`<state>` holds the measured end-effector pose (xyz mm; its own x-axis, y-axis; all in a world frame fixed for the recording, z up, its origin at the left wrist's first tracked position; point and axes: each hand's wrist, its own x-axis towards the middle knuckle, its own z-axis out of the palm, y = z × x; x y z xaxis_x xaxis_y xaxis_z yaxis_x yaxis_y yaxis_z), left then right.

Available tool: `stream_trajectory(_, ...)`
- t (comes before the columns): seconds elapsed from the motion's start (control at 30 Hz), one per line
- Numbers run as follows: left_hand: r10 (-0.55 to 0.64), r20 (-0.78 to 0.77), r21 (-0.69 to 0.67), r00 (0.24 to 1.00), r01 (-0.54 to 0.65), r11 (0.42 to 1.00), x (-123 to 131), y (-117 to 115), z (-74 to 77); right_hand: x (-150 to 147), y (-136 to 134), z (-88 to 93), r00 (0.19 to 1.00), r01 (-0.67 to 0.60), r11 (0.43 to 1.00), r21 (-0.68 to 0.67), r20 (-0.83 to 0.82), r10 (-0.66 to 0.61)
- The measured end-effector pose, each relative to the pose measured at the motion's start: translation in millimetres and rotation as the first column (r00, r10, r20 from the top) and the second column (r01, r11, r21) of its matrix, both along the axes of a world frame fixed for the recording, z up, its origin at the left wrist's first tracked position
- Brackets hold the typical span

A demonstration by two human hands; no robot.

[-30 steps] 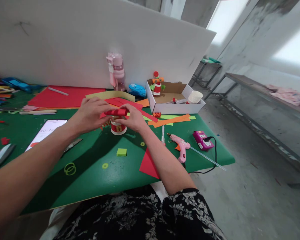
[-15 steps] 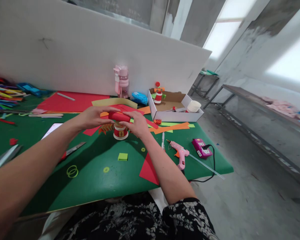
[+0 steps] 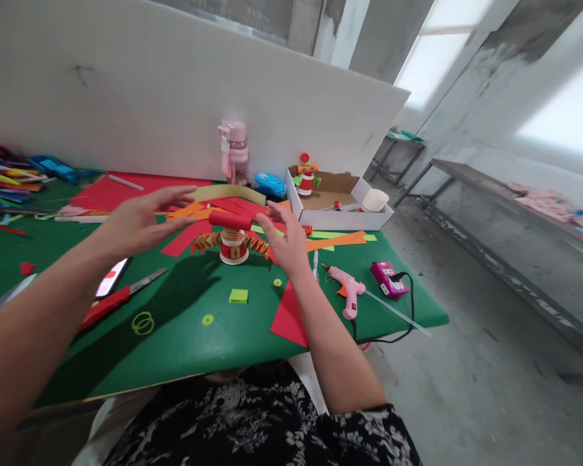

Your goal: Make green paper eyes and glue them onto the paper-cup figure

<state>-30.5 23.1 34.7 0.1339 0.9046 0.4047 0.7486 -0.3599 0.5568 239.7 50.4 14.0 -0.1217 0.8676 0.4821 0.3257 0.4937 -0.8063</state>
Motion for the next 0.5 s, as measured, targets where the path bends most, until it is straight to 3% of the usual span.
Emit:
stream_trajectory(0.1,0.094,0.162,-0.021,0.982,-0.092,0.996,-5.4,-30.5,-6.0,11.6,-25.9,-13.1,0.991,0.087,0.996,-0.034,-0.102,-0.09)
stream_trajectory(0.2,0.159,0.465,-0.127,0.871,-0.113,0.986,1.4,-44.9,-26.5,10.6,-37.1,-33.5,0.985,0.083,0.988,-0.13,-0.137,-0.101)
stream_trajectory(0.33,0.143,0.509,-0.249,0.849,-0.013,0.968,21.1,-28.9,-50.7,-7.1,-28.8,-47.4,0.993,0.009,0.974,-0.226,-0.109,-0.035)
stream_trajectory(0.5,0.077,0.435,-0.201,0.897,0.014,0.98,45.9,6.6,-58.4,-38.2,-18.6,-44.7,0.994,-0.056,0.939,-0.341,-0.108,0.02)
